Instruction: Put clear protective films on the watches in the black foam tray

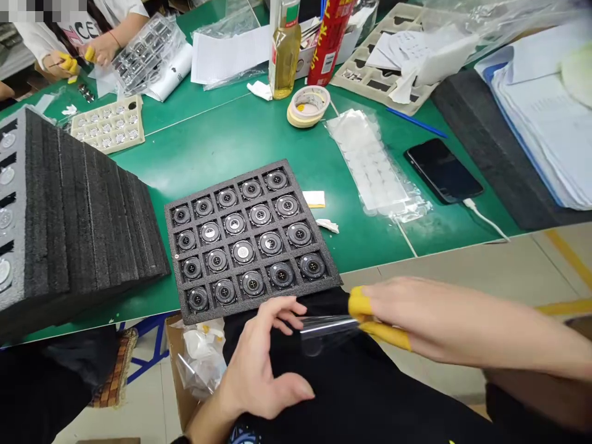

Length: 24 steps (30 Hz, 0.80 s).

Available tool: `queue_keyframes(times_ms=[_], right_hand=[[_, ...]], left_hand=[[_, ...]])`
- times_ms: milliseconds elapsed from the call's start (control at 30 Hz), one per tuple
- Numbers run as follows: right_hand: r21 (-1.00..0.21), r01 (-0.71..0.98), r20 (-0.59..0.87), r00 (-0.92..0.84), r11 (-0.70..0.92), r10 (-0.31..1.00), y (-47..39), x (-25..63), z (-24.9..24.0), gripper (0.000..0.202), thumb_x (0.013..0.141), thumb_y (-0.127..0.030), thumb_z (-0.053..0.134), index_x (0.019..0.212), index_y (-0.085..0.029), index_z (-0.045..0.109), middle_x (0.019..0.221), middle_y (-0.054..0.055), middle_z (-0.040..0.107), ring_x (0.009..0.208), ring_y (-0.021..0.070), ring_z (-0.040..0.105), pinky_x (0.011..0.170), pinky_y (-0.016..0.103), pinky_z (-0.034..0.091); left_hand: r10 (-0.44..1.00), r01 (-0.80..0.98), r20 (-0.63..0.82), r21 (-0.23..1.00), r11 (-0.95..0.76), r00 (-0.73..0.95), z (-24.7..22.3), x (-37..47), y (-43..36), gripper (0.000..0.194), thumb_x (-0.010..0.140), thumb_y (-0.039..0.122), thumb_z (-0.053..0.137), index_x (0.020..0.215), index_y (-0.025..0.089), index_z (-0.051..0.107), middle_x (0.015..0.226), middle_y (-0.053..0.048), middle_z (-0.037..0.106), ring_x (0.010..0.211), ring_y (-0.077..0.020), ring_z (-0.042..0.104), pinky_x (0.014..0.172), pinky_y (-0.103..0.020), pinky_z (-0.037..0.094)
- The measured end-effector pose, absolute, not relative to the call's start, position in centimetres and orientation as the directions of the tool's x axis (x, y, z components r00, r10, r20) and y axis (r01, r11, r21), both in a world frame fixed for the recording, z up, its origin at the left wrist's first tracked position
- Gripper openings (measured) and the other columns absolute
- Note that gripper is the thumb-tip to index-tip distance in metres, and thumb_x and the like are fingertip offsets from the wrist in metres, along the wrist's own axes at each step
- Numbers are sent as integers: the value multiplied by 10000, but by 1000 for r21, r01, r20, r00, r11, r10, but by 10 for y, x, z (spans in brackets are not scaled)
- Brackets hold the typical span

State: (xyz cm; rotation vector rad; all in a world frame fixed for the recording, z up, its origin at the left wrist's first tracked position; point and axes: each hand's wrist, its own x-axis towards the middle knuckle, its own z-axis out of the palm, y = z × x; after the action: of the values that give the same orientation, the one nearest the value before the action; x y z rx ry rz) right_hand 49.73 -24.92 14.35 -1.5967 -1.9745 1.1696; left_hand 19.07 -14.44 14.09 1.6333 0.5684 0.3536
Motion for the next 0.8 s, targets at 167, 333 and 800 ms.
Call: queue_keyframes(times_ms=[167,333,800], right_hand=[[-776,631,-235,-290,1,928,-262,478,122,228,944,-118,592,793,-278,533,746,-10,665,634,213,627,606,355,383],[-782,623,-255,-317,-2,913,-267,482,117,246,953,-125,583,782,-265,475,739,-14,632,636,198,579,614,333,362],[-835,546,-235,-452,59,861,-238,479,110,157,936,-124,730,891,-242,636,874,-15,739,756,161,652,688,270,436]], left_hand=[[463,338,-327,939,61,824,125,195,-152,708,1027,576,743,1593,258,460,1263,-122,741,975,-220,723,863,-390,610],[444,370,-280,920,-129,851,116,189,-146,646,1001,443,791,1571,290,529,1316,-105,746,1062,-237,715,913,-396,602],[446,206,13,874,-440,895,106,193,-150,186,1074,338,683,1246,302,743,1072,-60,822,942,-239,820,815,-337,691]])
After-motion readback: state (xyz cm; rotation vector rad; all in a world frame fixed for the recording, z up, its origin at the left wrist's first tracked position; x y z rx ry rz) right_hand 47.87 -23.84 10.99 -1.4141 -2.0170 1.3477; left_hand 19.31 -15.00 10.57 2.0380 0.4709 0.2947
